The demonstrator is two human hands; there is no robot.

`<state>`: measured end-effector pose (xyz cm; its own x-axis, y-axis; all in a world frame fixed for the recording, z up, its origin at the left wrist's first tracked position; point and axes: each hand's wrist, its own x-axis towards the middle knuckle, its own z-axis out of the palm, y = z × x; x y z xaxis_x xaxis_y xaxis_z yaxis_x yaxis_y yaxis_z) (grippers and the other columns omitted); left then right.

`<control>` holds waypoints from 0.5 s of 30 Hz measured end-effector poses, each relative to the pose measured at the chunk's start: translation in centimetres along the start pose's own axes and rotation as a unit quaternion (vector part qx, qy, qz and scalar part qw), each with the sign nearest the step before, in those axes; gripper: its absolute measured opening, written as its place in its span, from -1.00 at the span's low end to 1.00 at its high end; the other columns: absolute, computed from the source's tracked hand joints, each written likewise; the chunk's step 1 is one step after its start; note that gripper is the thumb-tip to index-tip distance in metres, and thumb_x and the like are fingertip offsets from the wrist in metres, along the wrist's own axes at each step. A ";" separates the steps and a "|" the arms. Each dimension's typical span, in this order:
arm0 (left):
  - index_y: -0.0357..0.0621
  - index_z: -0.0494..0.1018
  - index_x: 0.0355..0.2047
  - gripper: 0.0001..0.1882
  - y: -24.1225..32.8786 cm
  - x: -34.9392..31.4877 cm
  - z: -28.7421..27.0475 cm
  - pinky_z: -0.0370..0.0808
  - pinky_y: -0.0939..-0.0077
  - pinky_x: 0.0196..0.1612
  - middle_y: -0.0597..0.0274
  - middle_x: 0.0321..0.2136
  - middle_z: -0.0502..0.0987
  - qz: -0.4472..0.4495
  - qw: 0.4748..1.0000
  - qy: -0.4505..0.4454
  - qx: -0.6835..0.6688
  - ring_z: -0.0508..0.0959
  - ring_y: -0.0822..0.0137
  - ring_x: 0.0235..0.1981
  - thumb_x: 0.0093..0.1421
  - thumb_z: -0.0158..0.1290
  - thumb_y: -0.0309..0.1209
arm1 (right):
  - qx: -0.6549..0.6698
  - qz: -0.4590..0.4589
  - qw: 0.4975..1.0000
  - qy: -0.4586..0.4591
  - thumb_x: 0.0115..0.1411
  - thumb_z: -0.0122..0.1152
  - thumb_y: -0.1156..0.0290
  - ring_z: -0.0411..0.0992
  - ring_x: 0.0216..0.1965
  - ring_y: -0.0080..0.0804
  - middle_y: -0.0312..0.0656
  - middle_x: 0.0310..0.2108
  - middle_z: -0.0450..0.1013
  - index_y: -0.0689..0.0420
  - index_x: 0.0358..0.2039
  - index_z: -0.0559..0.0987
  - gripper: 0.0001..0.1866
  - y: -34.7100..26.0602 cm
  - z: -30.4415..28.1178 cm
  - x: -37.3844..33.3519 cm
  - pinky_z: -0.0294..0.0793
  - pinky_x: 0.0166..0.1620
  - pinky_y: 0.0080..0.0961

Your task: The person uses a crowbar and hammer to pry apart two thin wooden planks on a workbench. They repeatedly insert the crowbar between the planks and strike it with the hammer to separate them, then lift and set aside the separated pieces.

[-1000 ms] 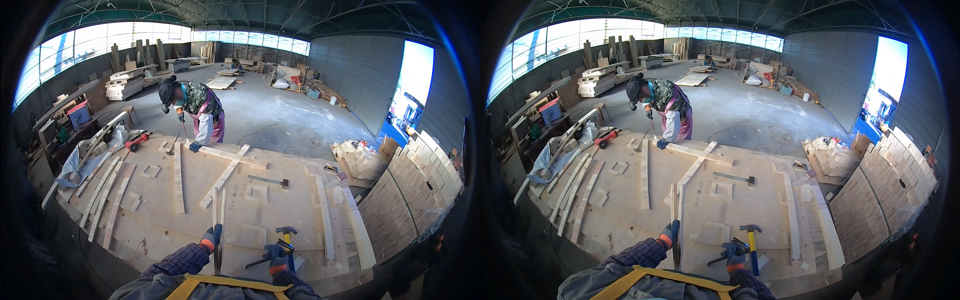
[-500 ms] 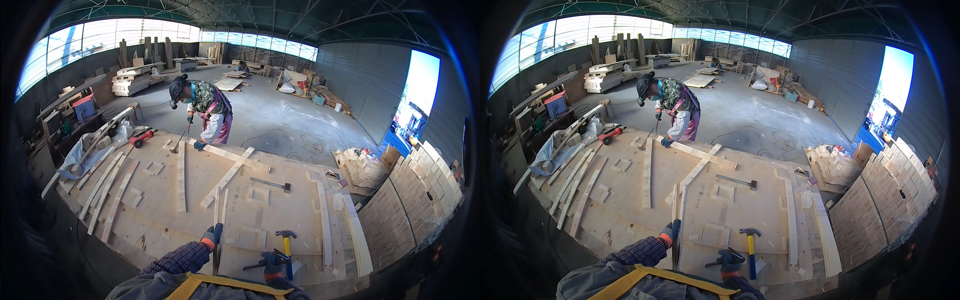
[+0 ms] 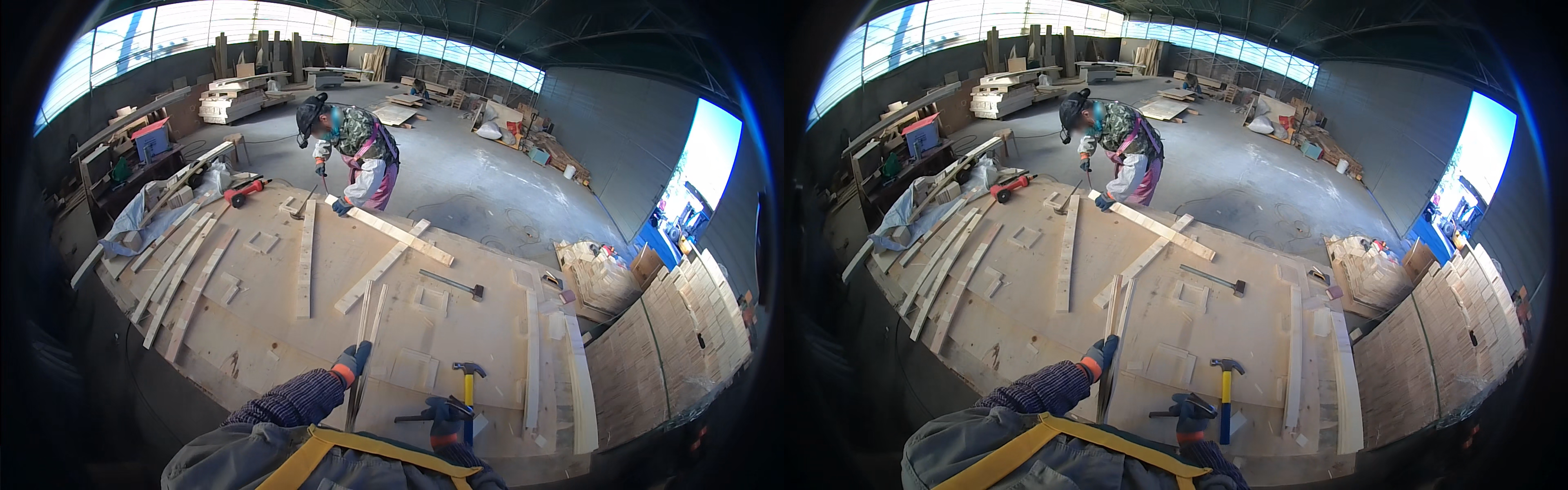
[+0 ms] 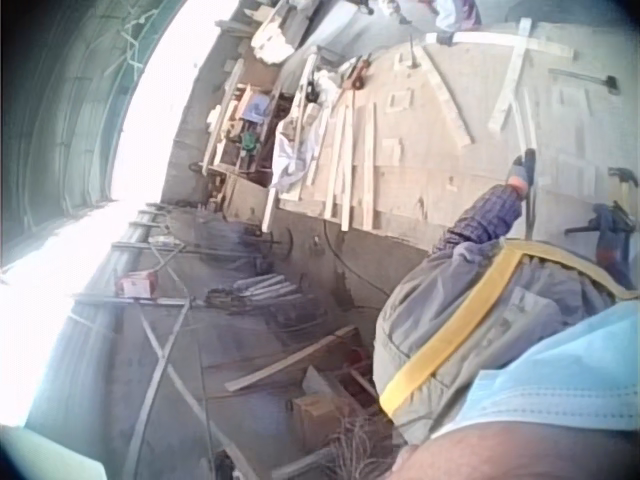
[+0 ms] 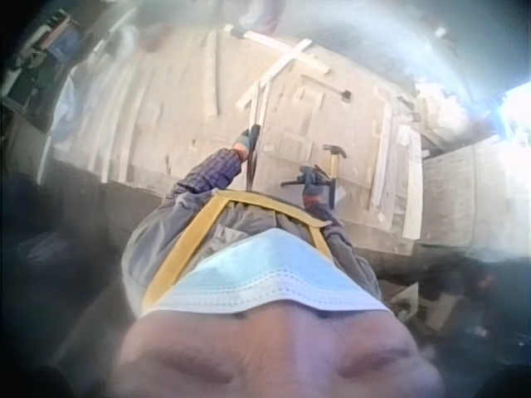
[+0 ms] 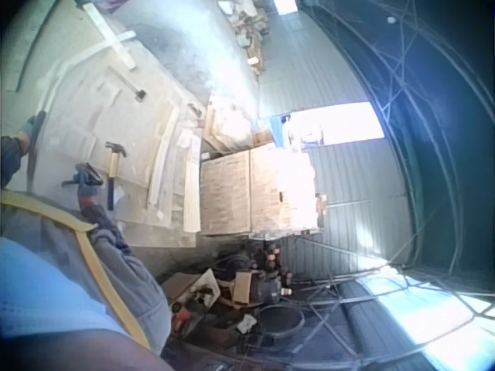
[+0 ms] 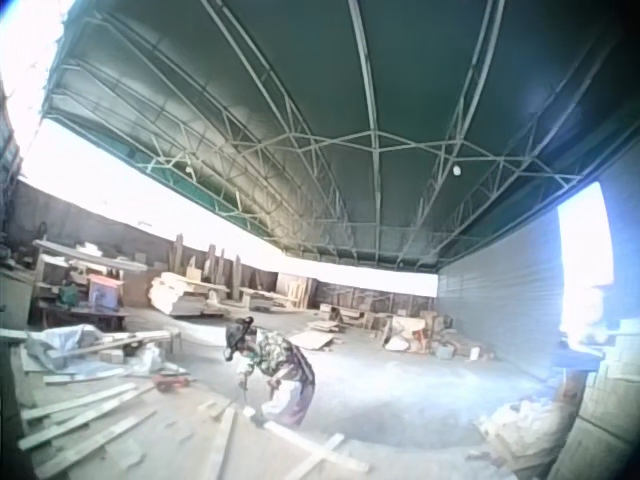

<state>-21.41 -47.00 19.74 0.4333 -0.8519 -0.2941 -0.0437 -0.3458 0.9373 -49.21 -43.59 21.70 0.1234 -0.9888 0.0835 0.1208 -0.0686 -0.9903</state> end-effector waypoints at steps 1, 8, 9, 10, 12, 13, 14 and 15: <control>-0.33 0.43 -0.14 -0.28 0.4 -0.3 -0.1 0.42 0.39 -0.21 0.08 -0.36 0.55 0.010 1.000 0.004 0.003 0.51 0.24 -0.35 0.14 -0.08 0.20 | 0.000 -0.010 1.000 -0.024 0.23 -0.05 0.36 0.48 -0.53 -0.32 -0.12 -0.56 0.48 0.30 -0.29 0.53 -0.73 0.2 0.1 0.0 0.51 -0.36 -0.43; -0.28 0.46 -0.24 -0.36 1.8 -1.5 -0.2 0.42 0.41 -0.29 0.15 -0.46 0.53 0.003 1.000 0.006 -0.012 0.48 0.28 -0.42 0.15 -0.06 0.16 | 0.019 0.010 0.992 -0.121 0.22 -0.02 0.43 0.49 -0.46 -0.35 -0.10 -0.43 0.50 0.30 -0.18 0.50 -0.75 0.1 2.3 0.1 0.52 -0.32 -0.45; -0.27 0.47 -0.26 -0.37 1.7 -1.5 -0.2 0.41 0.41 -0.31 0.17 -0.48 0.52 0.014 1.000 0.018 -0.017 0.47 0.30 -0.44 0.15 -0.06 0.16 | 0.015 0.019 0.991 -0.134 0.21 -0.01 0.44 0.48 -0.46 -0.36 -0.10 -0.41 0.50 0.30 -0.15 0.49 -0.75 -0.4 2.4 0.2 0.52 -0.31 -0.46; -0.25 0.47 -0.28 -0.38 1.6 -1.6 -0.1 0.41 0.41 -0.32 0.18 -0.49 0.51 0.026 0.999 0.030 -0.018 0.47 0.31 -0.46 0.15 -0.06 0.16 | 0.011 0.030 0.989 -0.145 0.21 0.00 0.46 0.48 -0.45 -0.37 -0.09 -0.38 0.50 0.30 -0.12 0.48 -0.74 -0.9 2.4 0.2 0.52 -0.30 -0.47; -0.23 0.47 -0.31 -0.39 1.3 -1.4 -0.2 0.40 0.43 -0.35 0.21 -0.52 0.49 0.035 0.999 0.008 -0.017 0.45 0.34 -0.48 0.15 -0.07 0.17 | 0.052 0.096 0.978 -0.178 0.19 0.02 0.58 0.47 -0.35 -0.35 -0.07 -0.23 0.48 0.28 -0.09 0.47 -0.74 -1.9 2.4 0.7 0.58 -0.21 -0.43; -0.22 0.47 -0.33 -0.40 1.2 -1.4 -0.4 0.39 0.43 -0.36 0.22 -0.53 0.48 0.033 0.999 0.003 -0.009 0.44 0.36 -0.49 0.15 -0.07 0.17 | 0.080 0.118 0.969 -0.199 0.17 0.03 0.65 0.47 -0.30 -0.33 -0.06 -0.16 0.47 0.27 -0.08 0.47 -0.72 -2.3 2.5 0.9 0.61 -0.17 -0.41; -0.22 0.46 -0.34 -0.40 1.2 -1.3 -0.5 0.39 0.43 -0.36 0.23 -0.54 0.48 0.024 0.999 -0.025 -0.011 0.43 0.37 -0.50 0.15 -0.07 0.17 | 0.054 0.120 0.964 -0.230 0.18 0.04 0.63 0.47 -0.28 -0.33 -0.06 -0.15 0.46 0.24 -0.07 0.48 -0.72 -2.6 2.6 1.1 0.60 -0.17 -0.42; -0.21 0.46 -0.36 -0.41 1.3 -1.2 -0.7 0.39 0.43 -0.37 0.24 -0.55 0.47 0.011 0.999 -0.048 -0.009 0.43 0.37 -0.50 0.16 -0.07 0.17 | 0.034 0.107 0.958 -0.264 0.19 0.06 0.61 0.46 -0.26 -0.33 -0.07 -0.14 0.46 0.22 -0.06 0.48 -0.71 -3.0 2.8 1.4 0.60 -0.18 -0.43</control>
<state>-21.37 -46.16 21.44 0.3442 -0.8931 -0.2895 -0.0363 -0.3208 0.9465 -46.63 -44.38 25.10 0.6312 -0.7735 -0.0577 0.0996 0.1545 -0.9830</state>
